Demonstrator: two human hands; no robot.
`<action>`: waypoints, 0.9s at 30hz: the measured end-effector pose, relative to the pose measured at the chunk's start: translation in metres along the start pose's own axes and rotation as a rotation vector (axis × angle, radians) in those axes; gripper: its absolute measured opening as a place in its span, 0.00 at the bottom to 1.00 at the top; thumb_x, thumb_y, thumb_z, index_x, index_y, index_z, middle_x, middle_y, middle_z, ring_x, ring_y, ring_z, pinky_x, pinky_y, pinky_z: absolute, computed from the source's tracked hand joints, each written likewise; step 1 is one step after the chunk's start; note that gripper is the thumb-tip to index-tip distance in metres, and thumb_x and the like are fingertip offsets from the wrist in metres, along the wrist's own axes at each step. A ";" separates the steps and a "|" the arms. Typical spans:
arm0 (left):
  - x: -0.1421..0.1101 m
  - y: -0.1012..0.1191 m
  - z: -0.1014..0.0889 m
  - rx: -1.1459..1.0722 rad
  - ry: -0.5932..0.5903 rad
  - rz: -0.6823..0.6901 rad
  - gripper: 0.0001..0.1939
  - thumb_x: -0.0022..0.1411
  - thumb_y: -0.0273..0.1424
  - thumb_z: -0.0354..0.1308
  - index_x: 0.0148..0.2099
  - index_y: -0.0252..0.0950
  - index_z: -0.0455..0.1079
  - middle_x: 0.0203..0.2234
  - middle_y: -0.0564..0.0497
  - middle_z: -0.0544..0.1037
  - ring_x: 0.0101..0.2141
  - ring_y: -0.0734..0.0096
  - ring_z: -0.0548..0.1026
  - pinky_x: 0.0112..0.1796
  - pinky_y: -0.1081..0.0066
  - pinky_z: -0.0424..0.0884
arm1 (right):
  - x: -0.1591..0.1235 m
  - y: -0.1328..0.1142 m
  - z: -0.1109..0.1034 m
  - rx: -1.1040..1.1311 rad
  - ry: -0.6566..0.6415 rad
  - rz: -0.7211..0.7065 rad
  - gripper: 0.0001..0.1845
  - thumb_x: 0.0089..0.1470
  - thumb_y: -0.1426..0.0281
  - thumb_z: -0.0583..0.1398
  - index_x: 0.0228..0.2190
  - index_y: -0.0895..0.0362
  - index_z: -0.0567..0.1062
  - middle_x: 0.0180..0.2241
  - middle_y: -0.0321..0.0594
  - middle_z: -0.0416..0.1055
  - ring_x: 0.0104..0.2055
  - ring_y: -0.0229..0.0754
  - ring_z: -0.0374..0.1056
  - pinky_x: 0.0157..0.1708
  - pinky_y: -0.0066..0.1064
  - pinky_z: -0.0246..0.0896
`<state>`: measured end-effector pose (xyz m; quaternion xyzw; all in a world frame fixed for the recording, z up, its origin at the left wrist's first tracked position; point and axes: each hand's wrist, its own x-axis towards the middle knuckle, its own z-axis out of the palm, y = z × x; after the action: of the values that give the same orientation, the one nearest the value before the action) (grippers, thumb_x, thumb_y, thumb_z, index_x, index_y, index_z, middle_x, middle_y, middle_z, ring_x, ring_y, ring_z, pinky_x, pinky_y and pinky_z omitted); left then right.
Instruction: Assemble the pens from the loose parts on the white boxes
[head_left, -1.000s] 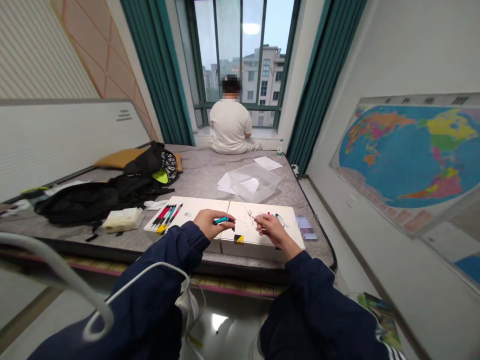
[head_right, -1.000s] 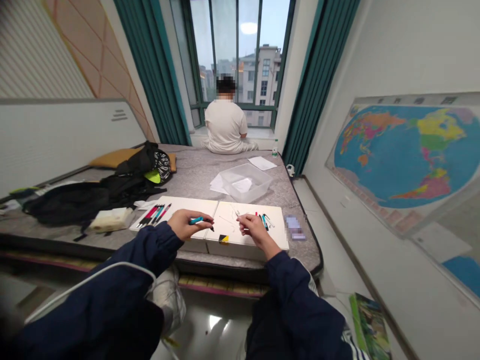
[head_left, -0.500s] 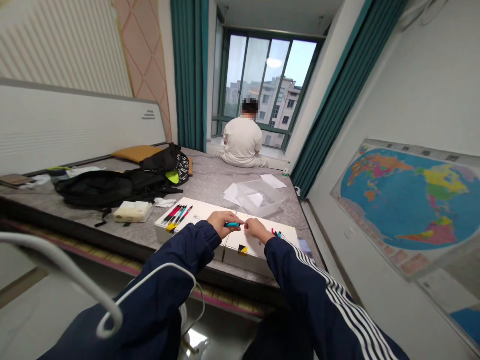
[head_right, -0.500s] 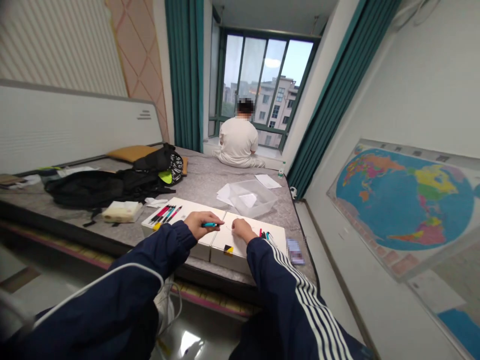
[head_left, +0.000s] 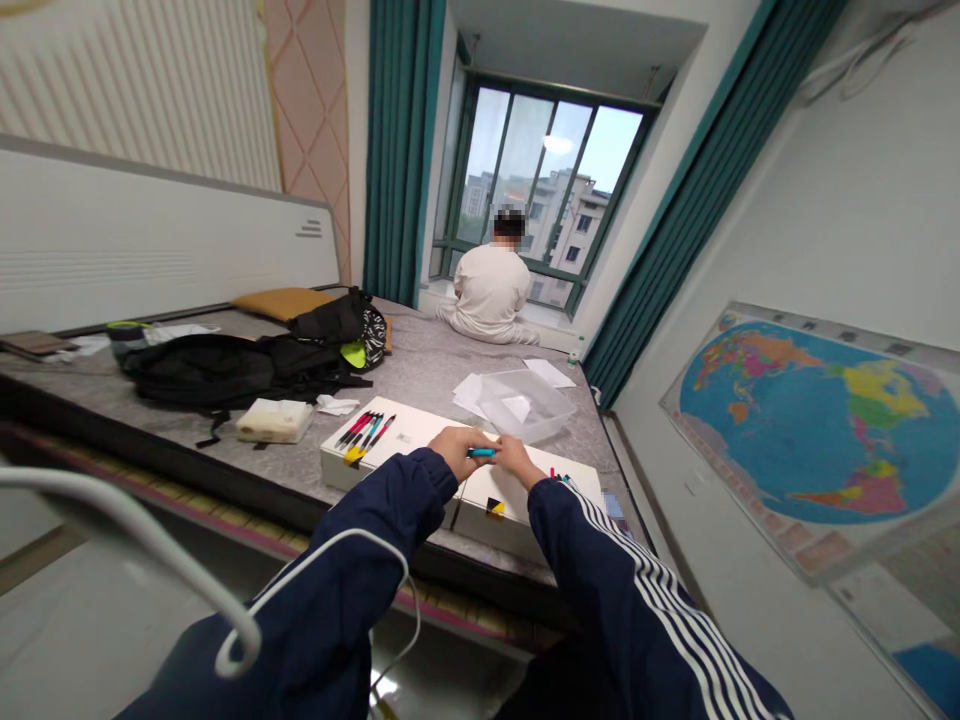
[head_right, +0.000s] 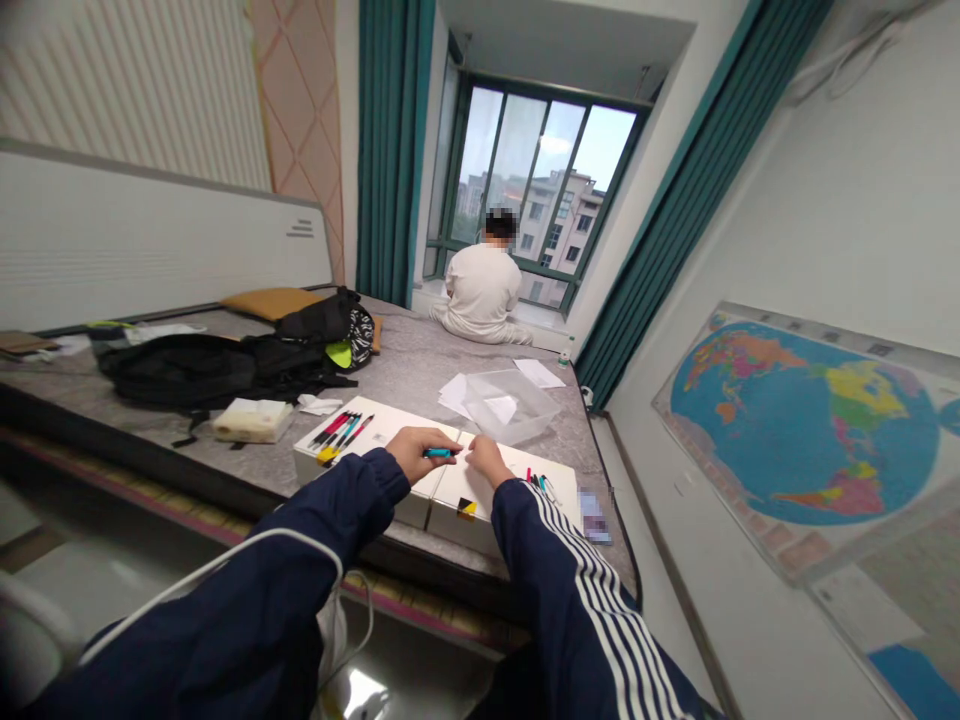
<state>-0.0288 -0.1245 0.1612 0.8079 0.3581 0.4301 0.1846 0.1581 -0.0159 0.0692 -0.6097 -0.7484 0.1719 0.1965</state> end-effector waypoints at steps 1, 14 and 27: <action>-0.002 -0.003 -0.004 -0.008 0.009 -0.042 0.12 0.50 0.32 0.64 0.39 0.38 0.78 0.33 0.47 0.80 0.35 0.64 0.77 0.39 0.69 0.72 | 0.002 0.000 -0.002 0.072 0.019 0.012 0.11 0.37 0.76 0.62 0.29 0.59 0.72 0.28 0.39 0.71 0.33 0.41 0.66 0.34 0.29 0.58; 0.000 0.002 -0.008 -0.053 0.034 -0.132 0.12 0.50 0.36 0.64 0.37 0.37 0.77 0.31 0.50 0.81 0.35 0.67 0.77 0.41 0.70 0.71 | -0.060 -0.008 -0.060 0.930 0.089 0.224 0.18 0.38 0.77 0.57 0.36 0.58 0.75 0.34 0.43 0.72 0.28 0.35 0.67 0.27 0.26 0.64; -0.002 -0.001 0.006 0.002 -0.011 -0.173 0.14 0.49 0.37 0.64 0.39 0.39 0.78 0.33 0.49 0.81 0.37 0.63 0.78 0.41 0.69 0.71 | -0.149 -0.062 -0.089 0.867 0.277 -0.122 0.18 0.45 0.61 0.64 0.37 0.59 0.77 0.34 0.45 0.76 0.35 0.43 0.70 0.33 0.33 0.66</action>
<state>-0.0247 -0.1252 0.1557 0.7764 0.4261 0.4077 0.2222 0.1773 -0.1730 0.1639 -0.4433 -0.6085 0.3743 0.5413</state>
